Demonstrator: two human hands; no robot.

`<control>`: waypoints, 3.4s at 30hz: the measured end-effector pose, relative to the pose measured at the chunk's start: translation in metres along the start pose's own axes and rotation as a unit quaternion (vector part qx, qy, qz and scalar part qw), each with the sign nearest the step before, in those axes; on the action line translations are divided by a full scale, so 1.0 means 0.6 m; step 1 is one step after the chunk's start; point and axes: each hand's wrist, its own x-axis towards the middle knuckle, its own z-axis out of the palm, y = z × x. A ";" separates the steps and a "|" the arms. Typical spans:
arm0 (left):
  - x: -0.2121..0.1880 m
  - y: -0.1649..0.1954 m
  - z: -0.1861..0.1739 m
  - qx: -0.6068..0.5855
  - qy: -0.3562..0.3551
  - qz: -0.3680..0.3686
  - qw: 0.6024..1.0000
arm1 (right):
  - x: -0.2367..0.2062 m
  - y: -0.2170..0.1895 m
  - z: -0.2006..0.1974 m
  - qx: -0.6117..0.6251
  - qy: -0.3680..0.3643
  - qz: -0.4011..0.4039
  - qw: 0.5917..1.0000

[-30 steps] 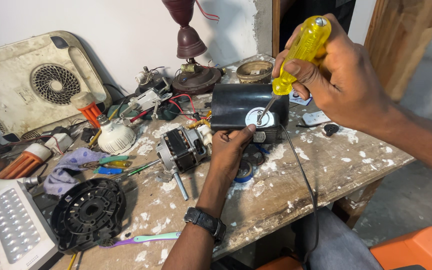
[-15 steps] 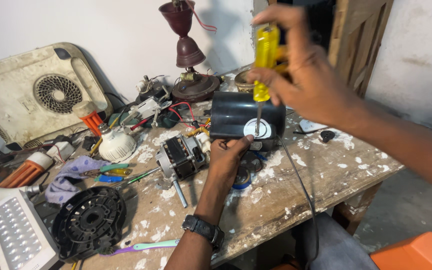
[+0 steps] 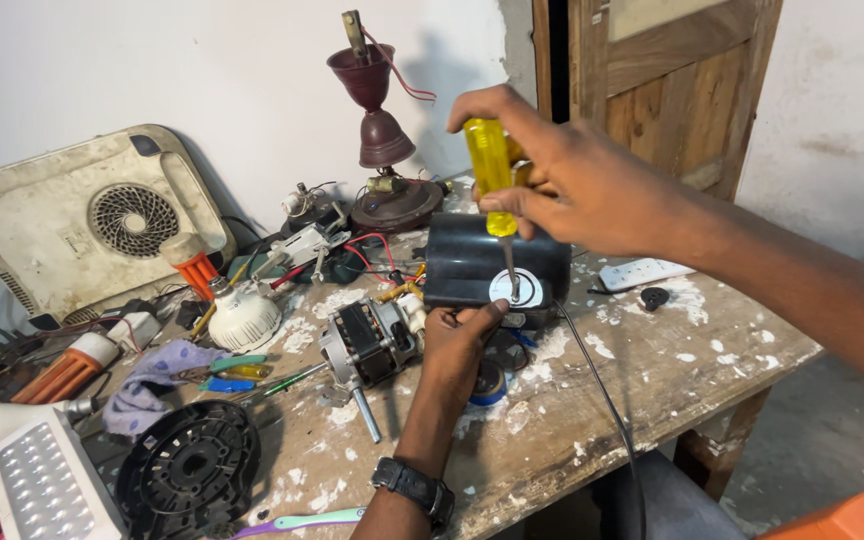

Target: The person uses a screwdriver to unscrew fasteners from the black outer casing of a fan motor, then pulls the casing off the motor assembly. They reposition the motor and use a wrench to loosen and turn a component on the exposed motor.

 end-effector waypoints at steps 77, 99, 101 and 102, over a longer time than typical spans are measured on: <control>0.011 -0.015 -0.002 0.000 0.025 0.005 1.000 | -0.093 0.055 -0.043 -0.221 0.117 -0.117 0.961; 0.005 -0.005 0.004 0.005 0.036 -0.013 0.999 | -0.085 0.063 -0.032 -0.198 0.102 -0.107 0.969; 0.006 -0.007 0.003 0.004 0.031 -0.007 0.999 | -0.083 0.059 -0.032 -0.198 0.099 -0.109 0.969; 0.006 -0.008 0.002 0.003 0.029 -0.005 1.000 | -0.079 0.058 -0.032 -0.195 0.095 -0.106 0.970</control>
